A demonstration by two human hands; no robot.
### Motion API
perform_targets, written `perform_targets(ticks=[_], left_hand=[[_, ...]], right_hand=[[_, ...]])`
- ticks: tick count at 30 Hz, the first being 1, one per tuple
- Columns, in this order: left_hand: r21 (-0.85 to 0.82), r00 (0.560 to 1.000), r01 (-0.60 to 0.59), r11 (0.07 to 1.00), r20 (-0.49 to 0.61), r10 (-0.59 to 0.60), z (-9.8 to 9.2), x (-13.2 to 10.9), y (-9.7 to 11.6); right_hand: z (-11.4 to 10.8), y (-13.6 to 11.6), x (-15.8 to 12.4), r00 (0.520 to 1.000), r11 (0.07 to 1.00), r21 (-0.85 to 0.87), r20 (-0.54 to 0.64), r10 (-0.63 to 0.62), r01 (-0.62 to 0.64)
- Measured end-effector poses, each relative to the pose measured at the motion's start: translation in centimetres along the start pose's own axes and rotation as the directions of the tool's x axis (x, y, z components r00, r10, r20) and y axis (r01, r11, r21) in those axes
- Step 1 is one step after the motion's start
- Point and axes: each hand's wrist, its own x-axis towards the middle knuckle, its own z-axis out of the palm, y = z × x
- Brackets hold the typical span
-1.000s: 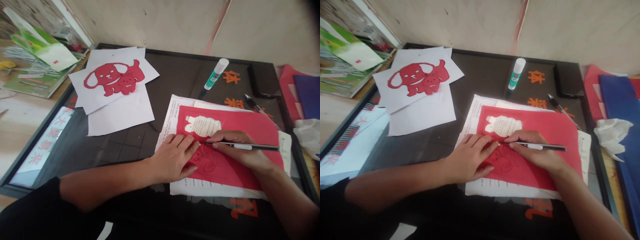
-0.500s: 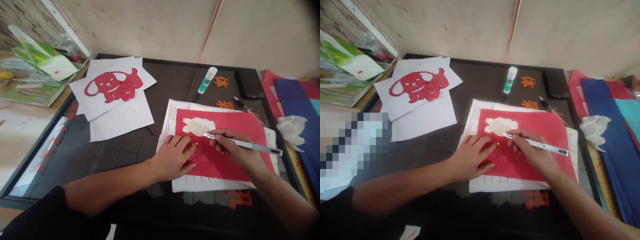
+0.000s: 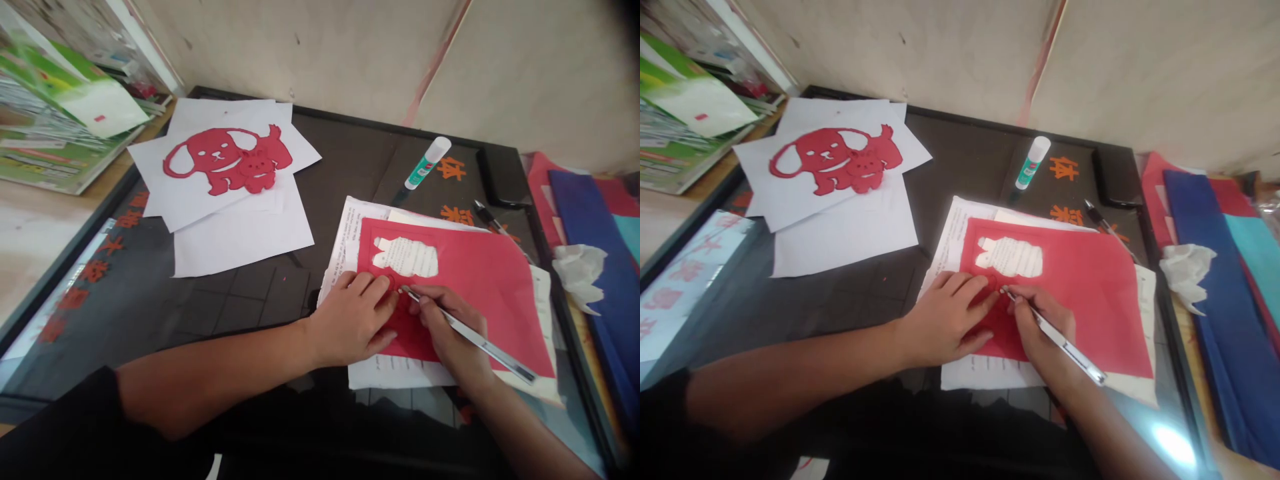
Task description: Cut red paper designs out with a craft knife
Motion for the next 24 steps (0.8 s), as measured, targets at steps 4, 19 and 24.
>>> perform_targets(ticks=[4,19,24], left_hand=[[-0.002,1.000,0.005,1.000,0.006,-0.005,0.0,-0.1,0.0],[-0.044,0.997,0.075,0.996,0.032,-0.073,0.1,0.3,0.0],[-0.062,0.995,0.087,0.994,0.061,-0.084,0.1,0.3,0.1]], right_hand=[[0.1,-0.1,0.1,1.000,1.000,-0.017,-0.007,0.002,-0.002],[0.5,0.3,-0.5,0.984,0.969,-0.173,0.024,-0.175,0.177],[0.4,0.7,-0.6,0.987,0.975,-0.152,0.035,-0.159,0.163]])
